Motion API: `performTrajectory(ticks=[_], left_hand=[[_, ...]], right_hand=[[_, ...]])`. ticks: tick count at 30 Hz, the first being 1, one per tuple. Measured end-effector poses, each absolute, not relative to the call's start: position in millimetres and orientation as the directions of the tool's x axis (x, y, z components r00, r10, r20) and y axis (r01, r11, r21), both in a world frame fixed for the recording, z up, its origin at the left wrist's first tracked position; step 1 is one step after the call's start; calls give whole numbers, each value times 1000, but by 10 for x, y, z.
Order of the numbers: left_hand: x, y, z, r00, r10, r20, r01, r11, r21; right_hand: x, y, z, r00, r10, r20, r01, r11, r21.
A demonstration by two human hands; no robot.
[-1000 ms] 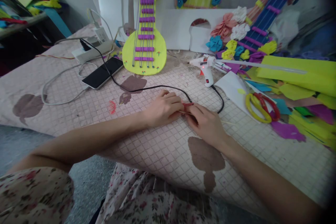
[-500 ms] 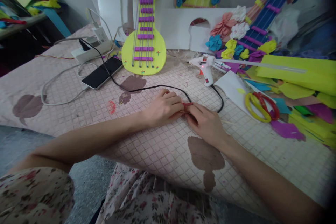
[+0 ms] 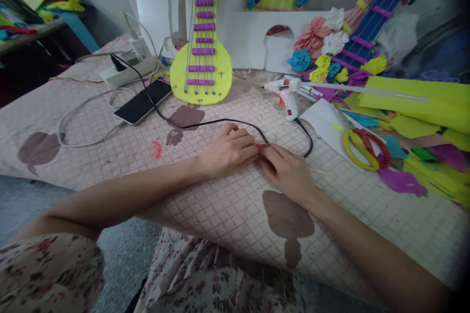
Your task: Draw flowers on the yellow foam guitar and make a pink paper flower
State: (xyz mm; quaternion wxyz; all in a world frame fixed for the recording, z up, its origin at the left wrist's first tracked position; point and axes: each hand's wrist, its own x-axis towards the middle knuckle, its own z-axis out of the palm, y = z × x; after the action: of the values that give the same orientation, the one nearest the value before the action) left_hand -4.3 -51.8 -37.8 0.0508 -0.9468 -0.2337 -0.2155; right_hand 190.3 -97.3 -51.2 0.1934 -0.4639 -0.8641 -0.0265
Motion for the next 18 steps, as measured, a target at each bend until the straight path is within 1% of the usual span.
performTrajectory(ticks=[5,8,15,18], left_hand=[[-42,-531,-363,800,416,432,465,-885,-8],[-41,-539,-373,793,438,423,480,-877,8],[-42,-545,-400,774,508,378,497,-857,136],[-38,-557,-393,761,545,352,520,-837,171]], right_hand=[[1906,-975,-515,-494,793,357,812,568,-138],[1902,-984,-506,-499,791,353,808,572,-139],[1887,-997,-479,-500,791,353,799,578,-163],[1890,-991,-487,-501,793,347,791,582,-188]])
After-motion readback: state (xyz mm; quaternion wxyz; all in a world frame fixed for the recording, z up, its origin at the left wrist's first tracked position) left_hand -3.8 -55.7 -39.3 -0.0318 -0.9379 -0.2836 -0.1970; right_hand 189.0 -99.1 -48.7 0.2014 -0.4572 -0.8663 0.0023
